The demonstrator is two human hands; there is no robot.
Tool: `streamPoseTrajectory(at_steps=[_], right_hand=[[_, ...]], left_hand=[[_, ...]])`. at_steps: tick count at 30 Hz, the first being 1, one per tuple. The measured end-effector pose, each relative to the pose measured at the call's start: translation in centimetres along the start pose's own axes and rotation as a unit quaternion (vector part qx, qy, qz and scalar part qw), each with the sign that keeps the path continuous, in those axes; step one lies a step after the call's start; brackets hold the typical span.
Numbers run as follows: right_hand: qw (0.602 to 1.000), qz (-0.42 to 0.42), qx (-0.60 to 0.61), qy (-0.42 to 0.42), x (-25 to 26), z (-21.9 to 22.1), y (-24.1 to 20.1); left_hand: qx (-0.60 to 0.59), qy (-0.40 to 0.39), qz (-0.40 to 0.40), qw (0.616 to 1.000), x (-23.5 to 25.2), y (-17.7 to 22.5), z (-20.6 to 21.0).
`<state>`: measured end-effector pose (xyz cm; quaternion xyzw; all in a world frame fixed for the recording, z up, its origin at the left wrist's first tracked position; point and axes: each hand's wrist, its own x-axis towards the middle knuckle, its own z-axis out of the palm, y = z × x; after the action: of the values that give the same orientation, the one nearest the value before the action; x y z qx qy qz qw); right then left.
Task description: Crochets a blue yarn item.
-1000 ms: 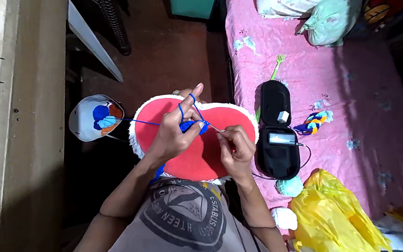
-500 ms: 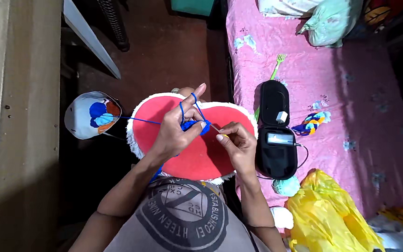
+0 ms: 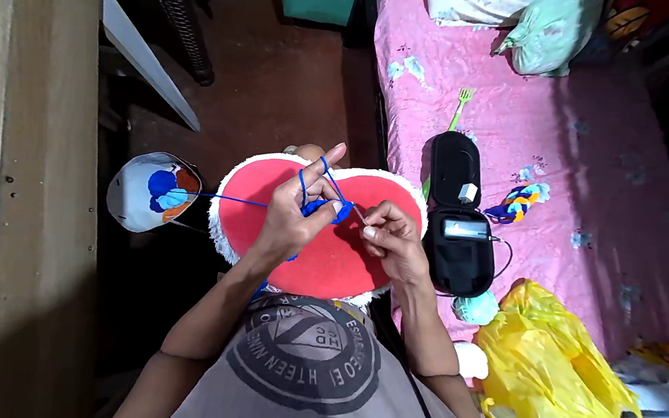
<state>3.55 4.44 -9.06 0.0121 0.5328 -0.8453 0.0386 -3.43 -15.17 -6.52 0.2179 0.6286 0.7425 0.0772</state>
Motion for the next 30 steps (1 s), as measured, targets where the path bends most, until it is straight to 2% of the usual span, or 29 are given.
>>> streamPoseTrajectory(at_steps=[2, 4, 7, 9, 11, 13, 17, 18, 20, 22, 24, 26, 27, 28, 30], right_hand=[[0.991, 0.059, 0.119, -0.026, 0.4, 0.0, 0.4], [0.987, 0.060, 0.145, -0.025, 0.6, 0.4, 0.6], [0.999, 0.000, 0.026, 0.031, 0.5, 1.2, 0.1], [0.994, -0.047, -0.074, 0.062, 0.4, 1.7, -0.3], [0.987, -0.074, -0.123, 0.074, 0.5, 1.9, -0.4], [0.986, -0.082, -0.124, 0.073, 0.5, 2.0, -0.3], [0.996, -0.076, -0.010, 0.045, 0.2, 2.3, 0.3], [0.993, -0.099, -0.040, 0.048, 0.2, 2.5, 0.4], [0.971, -0.155, -0.172, 0.066, 0.1, 3.0, -0.1], [0.954, -0.155, -0.243, 0.083, 0.2, 3.7, -0.8], [0.979, -0.113, -0.150, 0.077, 0.7, 3.7, -0.8], [0.995, -0.086, 0.005, 0.048, 1.0, 3.3, 0.0], [0.994, -0.098, 0.027, 0.045, 1.0, 3.2, 0.7], [0.990, -0.128, 0.003, 0.061, 0.8, 3.1, 1.2], [0.962, -0.215, -0.130, 0.109, 0.5, 3.0, 2.1]], left_hand=[[0.009, 0.010, 0.025, 1.000, 0.0, -0.6, 0.7], [0.040, 0.021, 0.063, 0.997, -0.1, -1.4, 1.2], [0.070, 0.031, 0.095, 0.992, -0.5, -1.6, 1.6], [0.069, 0.036, 0.096, 0.992, -0.7, -1.4, 1.6], [0.056, 0.043, 0.089, 0.993, -0.8, -1.0, 1.5], [0.046, 0.063, 0.081, 0.994, -0.8, -0.9, 1.7], [0.026, 0.080, 0.059, 0.995, -0.9, -0.4, 2.1], [0.041, 0.078, 0.067, 0.994, -1.0, -0.5, 2.1], [0.096, 0.071, 0.114, 0.986, -1.2, -1.1, 2.4], [0.151, 0.077, 0.175, 0.970, -1.4, -2.2, 2.9], [0.156, 0.086, 0.196, 0.964, -1.5, -2.6, 3.0], [0.108, 0.087, 0.175, 0.975, -1.6, -2.2, 2.8], [0.082, 0.091, 0.157, 0.980, -1.6, -2.0, 2.8], [0.060, 0.095, 0.138, 0.984, -1.6, -1.7, 2.7], [0.041, 0.102, 0.112, 0.988, -1.6, -1.3, 2.5]])
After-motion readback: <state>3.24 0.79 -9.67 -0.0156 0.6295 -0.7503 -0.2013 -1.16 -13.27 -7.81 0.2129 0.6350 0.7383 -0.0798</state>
